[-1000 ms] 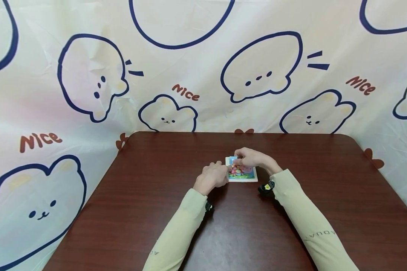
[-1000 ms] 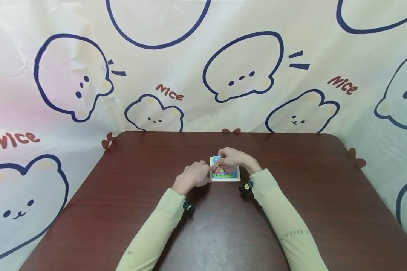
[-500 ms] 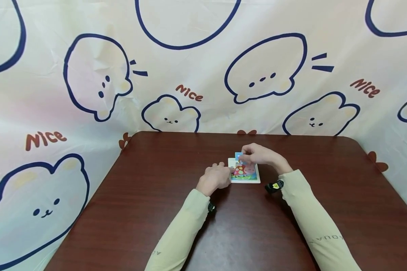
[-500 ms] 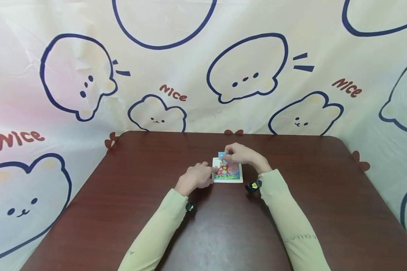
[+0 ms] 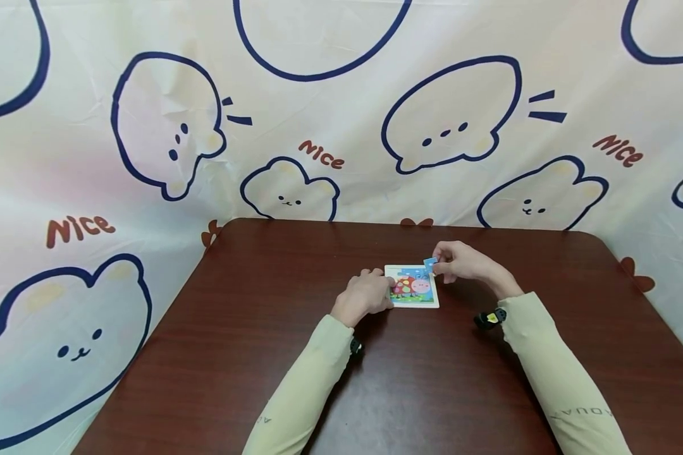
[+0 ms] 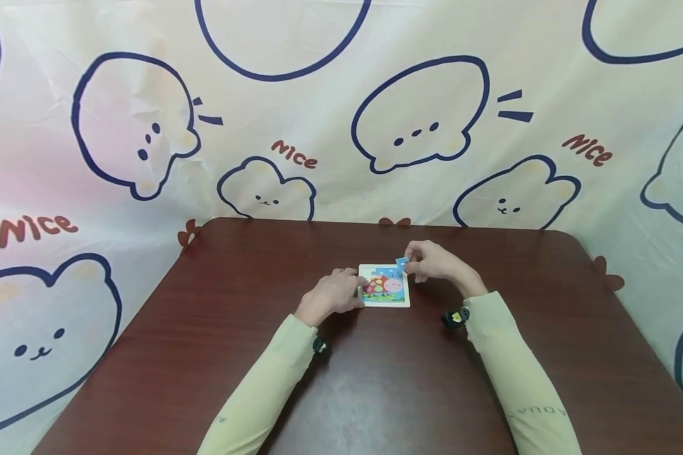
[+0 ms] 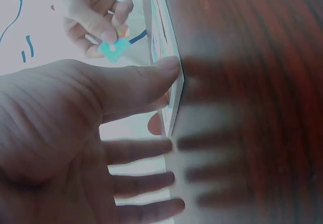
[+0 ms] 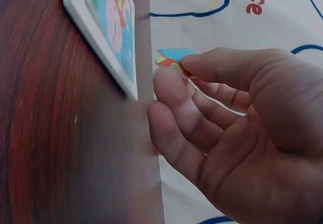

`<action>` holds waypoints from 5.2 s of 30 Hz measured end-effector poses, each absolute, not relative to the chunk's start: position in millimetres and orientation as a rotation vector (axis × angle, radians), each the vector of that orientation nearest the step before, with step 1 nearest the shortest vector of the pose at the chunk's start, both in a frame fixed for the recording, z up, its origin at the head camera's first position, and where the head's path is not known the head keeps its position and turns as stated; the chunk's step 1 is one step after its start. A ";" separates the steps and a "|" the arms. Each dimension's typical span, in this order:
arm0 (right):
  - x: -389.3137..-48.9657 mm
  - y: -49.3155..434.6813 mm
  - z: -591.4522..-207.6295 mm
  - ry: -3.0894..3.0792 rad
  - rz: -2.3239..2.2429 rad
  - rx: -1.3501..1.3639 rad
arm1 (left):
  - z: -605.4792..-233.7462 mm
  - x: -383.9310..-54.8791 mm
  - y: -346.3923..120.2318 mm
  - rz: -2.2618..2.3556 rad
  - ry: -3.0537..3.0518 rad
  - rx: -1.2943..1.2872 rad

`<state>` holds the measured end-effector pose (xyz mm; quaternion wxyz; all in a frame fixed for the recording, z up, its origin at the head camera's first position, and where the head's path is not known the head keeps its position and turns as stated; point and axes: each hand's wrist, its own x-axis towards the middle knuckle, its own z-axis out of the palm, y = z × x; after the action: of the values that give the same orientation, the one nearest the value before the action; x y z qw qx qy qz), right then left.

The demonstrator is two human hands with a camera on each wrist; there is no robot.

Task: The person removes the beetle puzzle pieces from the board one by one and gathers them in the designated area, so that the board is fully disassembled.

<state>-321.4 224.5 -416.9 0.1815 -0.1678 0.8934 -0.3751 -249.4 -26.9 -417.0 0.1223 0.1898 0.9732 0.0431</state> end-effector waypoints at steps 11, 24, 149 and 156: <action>-326.1 235.7 -422.3 2.478 -1.106 -0.468 | -419.9 -249.5 -32.6 0.154 2.823 0.597; -326.5 259.5 -422.5 2.446 -1.005 -0.397 | -418.2 -251.0 -26.4 0.125 2.811 0.659; -317.7 151.1 -439.6 2.658 -0.711 -0.653 | -422.7 -236.7 -38.2 0.241 2.842 0.559; -318.4 151.2 -439.8 2.656 -0.709 -0.612 | -420.9 -240.0 -38.7 0.185 2.829 0.589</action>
<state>-318.4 151.2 -439.8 0.1619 -0.2145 0.9307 -0.2483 -240.0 -38.7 -420.9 0.1227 0.2019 0.9696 0.0636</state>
